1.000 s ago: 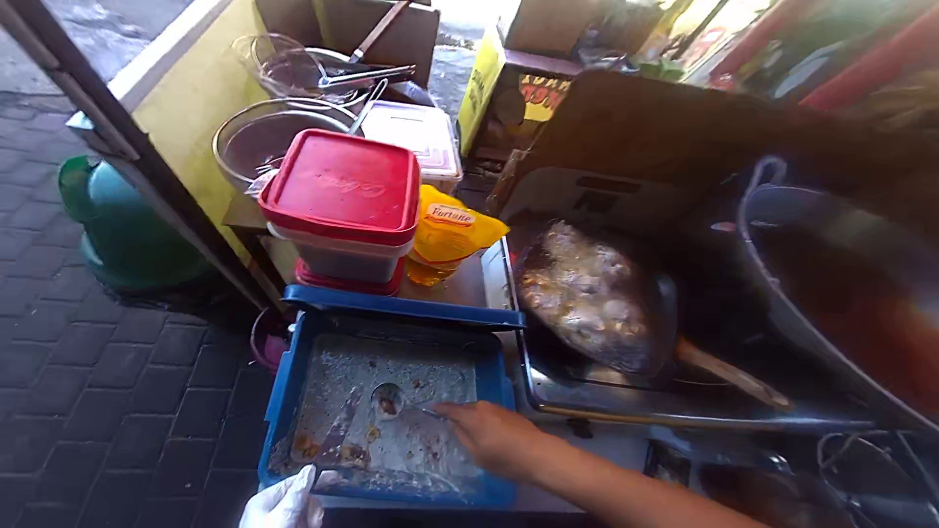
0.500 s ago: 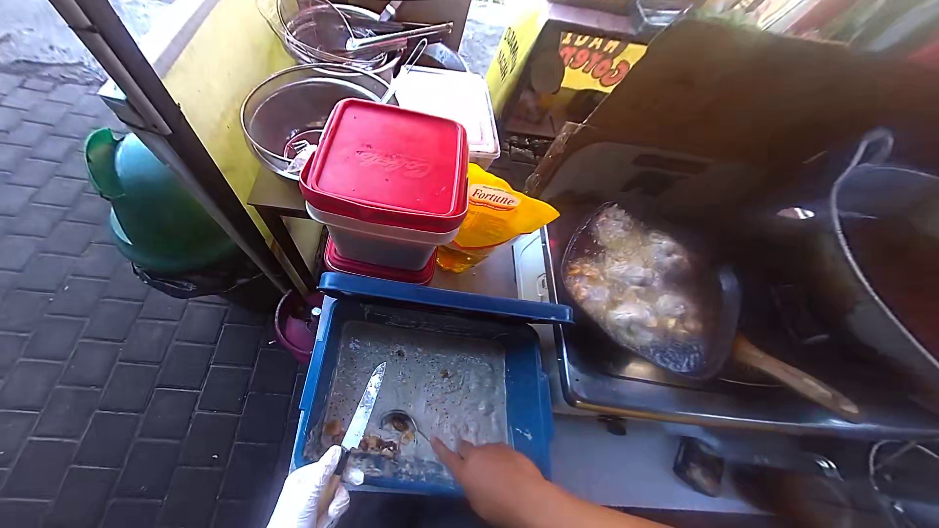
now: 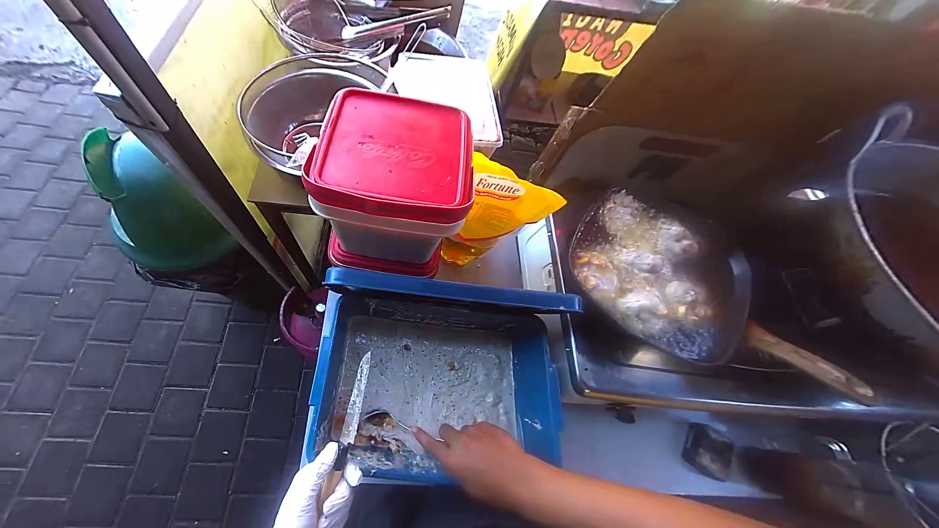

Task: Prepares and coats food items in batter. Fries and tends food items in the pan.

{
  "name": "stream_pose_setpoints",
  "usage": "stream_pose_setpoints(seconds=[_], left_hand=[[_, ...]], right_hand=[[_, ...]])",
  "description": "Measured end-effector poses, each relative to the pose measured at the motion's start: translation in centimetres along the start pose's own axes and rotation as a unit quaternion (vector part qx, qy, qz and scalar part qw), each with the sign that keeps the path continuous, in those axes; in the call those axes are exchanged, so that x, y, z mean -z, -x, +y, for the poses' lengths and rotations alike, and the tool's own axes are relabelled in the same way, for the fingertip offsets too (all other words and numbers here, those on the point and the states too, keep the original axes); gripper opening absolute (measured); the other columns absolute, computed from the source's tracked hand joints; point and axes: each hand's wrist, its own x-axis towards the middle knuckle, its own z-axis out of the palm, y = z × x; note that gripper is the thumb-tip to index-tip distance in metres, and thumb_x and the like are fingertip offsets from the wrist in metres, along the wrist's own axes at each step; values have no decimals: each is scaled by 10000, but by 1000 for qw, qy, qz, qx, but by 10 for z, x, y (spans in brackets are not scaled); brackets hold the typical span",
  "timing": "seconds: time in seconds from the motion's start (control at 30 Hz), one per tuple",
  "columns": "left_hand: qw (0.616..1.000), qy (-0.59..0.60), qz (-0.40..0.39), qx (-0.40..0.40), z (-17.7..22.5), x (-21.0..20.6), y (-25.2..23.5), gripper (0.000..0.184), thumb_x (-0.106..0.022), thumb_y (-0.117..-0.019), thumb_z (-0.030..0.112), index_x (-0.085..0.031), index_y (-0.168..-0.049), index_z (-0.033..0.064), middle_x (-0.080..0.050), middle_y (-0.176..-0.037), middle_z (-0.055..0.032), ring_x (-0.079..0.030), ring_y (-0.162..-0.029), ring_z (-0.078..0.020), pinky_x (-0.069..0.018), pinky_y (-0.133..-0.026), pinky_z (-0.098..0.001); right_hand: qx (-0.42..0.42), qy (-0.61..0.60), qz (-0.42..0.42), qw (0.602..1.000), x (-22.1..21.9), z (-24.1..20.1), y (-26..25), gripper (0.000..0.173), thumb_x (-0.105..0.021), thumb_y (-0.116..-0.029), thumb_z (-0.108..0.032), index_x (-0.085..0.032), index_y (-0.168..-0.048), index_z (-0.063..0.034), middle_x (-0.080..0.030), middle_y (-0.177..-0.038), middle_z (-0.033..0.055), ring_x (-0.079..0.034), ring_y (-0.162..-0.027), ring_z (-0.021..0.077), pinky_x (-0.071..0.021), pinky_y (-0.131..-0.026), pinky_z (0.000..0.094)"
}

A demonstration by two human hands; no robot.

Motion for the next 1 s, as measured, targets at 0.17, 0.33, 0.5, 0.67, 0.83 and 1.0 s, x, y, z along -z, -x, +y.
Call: stream_pose_setpoints(seconds=[0.17,0.33,0.5,0.67,0.83,1.0], left_hand=[[1000,-16,16,7,-1,0,-2,534,-288,-1111,412,-649,-930,63,-491,-537,30,-421,-373,-25,-378,-359,-173],[1000,4,-17,-3,0,6,-1,509,-335,-1105,428,-662,-953,70,-500,-553,31,-429,-386,-24,-393,-372,-174],[999,16,-47,-4,0,8,-1,487,-315,-1110,418,-659,-984,95,-536,-602,31,-431,-404,-14,-394,-384,-166],[1000,-6,-9,-11,-1,5,-1,507,-304,-1108,419,-646,-965,74,-511,-561,33,-420,-380,-18,-380,-362,-167],[1000,-19,14,2,-1,1,-3,540,-260,-1116,406,-646,-944,69,-520,-561,25,-407,-373,-21,-371,-356,-170],[983,-177,25,35,15,2,3,498,-300,-1116,369,-672,-1065,43,-502,-570,32,-420,-419,-45,-379,-397,-201]], right_hand=[[-29,-47,-75,996,11,17,27,594,-488,-1019,-98,-406,-1575,-290,-683,-1124,236,-684,-987,467,-546,-804,655],[40,-184,40,981,21,48,35,433,-406,-1084,-204,-575,-1476,-270,-738,-1058,155,-714,-994,348,-553,-893,587],[38,-71,96,992,14,9,-10,566,-454,-1035,-78,-455,-1556,-299,-693,-1088,202,-700,-904,416,-561,-767,610],[14,-27,-25,999,6,7,-16,606,-448,-1044,-83,-362,-1605,-293,-668,-1164,230,-682,-967,454,-545,-811,635],[19,-67,-32,997,6,40,27,570,-479,-1027,-106,-455,-1549,-333,-703,-1112,203,-692,-1005,435,-547,-826,658],[33,-303,118,945,-4,74,80,368,-467,-1096,-267,-631,-1425,-266,-750,-1153,51,-719,-1017,161,-570,-951,428]])
